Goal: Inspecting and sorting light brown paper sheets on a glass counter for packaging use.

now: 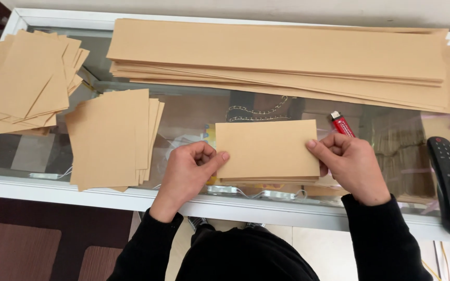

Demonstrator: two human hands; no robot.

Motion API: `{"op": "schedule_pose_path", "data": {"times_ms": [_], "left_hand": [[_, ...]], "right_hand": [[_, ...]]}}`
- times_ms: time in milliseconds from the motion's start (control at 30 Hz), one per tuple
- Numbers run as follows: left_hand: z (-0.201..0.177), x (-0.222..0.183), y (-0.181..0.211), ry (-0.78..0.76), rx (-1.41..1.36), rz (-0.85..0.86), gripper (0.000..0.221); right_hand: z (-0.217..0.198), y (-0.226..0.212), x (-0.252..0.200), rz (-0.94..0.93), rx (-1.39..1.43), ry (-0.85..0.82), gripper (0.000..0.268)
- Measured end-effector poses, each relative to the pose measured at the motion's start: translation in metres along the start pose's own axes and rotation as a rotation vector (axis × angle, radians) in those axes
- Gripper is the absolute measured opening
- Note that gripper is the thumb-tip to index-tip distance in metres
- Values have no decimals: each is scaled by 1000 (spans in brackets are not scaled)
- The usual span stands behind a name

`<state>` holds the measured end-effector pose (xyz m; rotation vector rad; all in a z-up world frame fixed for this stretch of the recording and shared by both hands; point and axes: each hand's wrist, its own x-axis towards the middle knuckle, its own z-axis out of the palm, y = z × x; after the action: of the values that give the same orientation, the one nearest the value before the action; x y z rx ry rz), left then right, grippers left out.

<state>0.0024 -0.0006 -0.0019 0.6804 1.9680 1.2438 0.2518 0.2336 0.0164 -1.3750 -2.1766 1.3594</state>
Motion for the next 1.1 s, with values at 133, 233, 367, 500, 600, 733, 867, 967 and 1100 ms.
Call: {"op": "schedule_pose_path", "data": {"times_ms": [133, 233, 367, 500, 600, 733, 867, 967, 1100], "left_hand": [[10, 12, -21, 16, 13, -16, 34], [13, 18, -31, 13, -21, -27, 28], [13, 18, -27, 20, 31, -57, 29], [13, 16, -21, 17, 66, -62, 29], [13, 16, -17, 14, 103, -61, 29], [15, 18, -17, 28, 150, -64, 29], [14, 16, -10, 51, 234, -83, 32], [12, 10, -12, 79, 174, -53, 33], [7, -6, -15, 159, 102, -18, 28]], "right_hand": [[-1, 19, 7, 31, -45, 10, 40], [1, 27, 9, 51, -54, 8, 36], [4, 30, 8, 83, -86, 2, 39], [4, 29, 7, 88, -114, 16, 38], [4, 27, 7, 115, -143, 11, 38], [5, 25, 8, 121, -177, 28, 39], [8, 25, 7, 131, -263, 80, 39], [4, 37, 3, 148, -211, 105, 41], [3, 31, -14, 137, -97, 119, 31]]}}
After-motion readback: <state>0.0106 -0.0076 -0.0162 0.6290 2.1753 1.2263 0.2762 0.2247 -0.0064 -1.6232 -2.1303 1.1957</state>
